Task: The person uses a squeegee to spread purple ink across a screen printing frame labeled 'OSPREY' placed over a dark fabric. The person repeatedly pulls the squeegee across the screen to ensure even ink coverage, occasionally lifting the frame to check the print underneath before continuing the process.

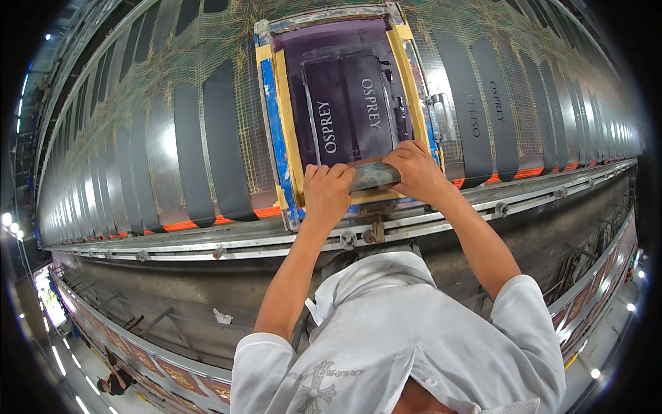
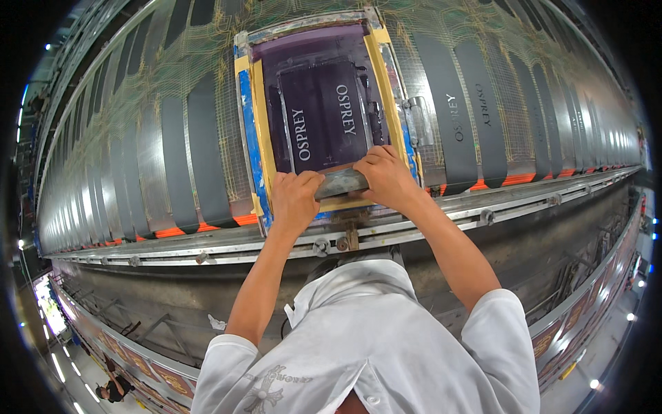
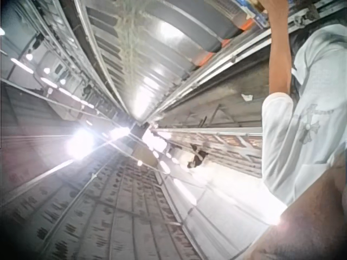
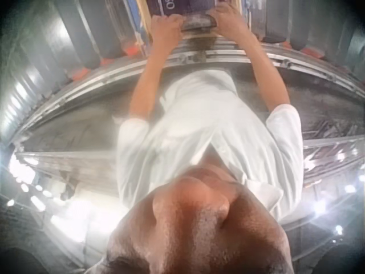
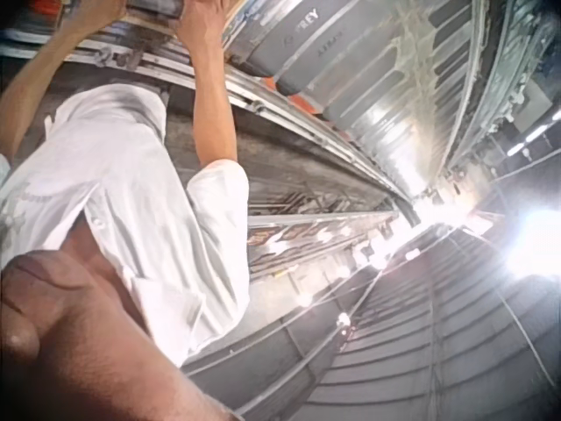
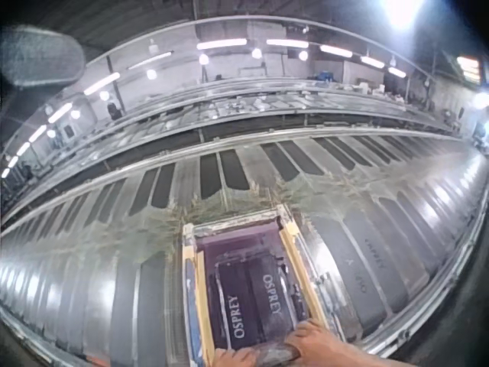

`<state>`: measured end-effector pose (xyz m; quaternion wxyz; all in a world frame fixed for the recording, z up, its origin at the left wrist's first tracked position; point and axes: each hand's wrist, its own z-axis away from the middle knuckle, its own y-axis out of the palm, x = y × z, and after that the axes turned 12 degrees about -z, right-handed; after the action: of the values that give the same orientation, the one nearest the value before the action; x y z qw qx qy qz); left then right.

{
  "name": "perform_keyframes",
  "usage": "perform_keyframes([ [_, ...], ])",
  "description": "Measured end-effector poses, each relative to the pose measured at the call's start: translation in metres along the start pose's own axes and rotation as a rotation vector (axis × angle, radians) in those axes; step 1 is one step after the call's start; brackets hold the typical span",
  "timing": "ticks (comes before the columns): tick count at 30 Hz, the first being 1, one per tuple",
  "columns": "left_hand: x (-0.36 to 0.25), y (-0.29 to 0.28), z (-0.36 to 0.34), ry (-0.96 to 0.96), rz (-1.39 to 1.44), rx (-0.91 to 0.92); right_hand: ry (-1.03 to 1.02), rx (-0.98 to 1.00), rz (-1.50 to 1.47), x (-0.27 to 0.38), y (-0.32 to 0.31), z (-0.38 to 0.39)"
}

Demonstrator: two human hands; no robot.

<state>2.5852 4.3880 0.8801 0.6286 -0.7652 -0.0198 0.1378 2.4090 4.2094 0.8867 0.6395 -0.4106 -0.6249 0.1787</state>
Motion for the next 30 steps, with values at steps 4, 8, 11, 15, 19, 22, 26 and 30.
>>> perform_keyframes([
  [4, -0.004, -0.001, 0.011, -0.005, -0.034, -0.058, 0.139, -0.23, -0.151, -0.028, -0.034, -0.016],
  [8, -0.006, -0.004, 0.01, 0.007, -0.012, -0.039, 0.59, -0.862, 0.079, -0.136, -0.034, -0.026],
  [11, -0.004, -0.005, 0.015, 0.021, -0.046, -0.041, 0.67, -0.721, -0.177, -0.162, -0.014, -0.022],
  [15, 0.007, -0.017, 0.02, -0.008, 0.035, -0.071, 0.714, -0.649, -0.285, -0.121, -0.052, -0.034],
  [19, 0.042, -0.051, 0.029, -0.063, 0.105, -0.075, 0.766, -0.651, -0.371, -0.054, -0.057, -0.077],
  [22, 0.1, -0.08, 0.056, -0.076, 0.022, -0.095, 0.675, -0.701, -0.394, -0.019, 0.007, -0.111],
  [26, 0.196, -0.122, 0.119, -0.089, -0.054, -0.109, 0.597, -0.763, -0.572, 0.046, 0.112, -0.169],
  [30, 0.255, -0.143, 0.175, -0.047, -0.106, -0.054, 0.58, -0.732, -0.628, 0.077, 0.168, -0.215],
])
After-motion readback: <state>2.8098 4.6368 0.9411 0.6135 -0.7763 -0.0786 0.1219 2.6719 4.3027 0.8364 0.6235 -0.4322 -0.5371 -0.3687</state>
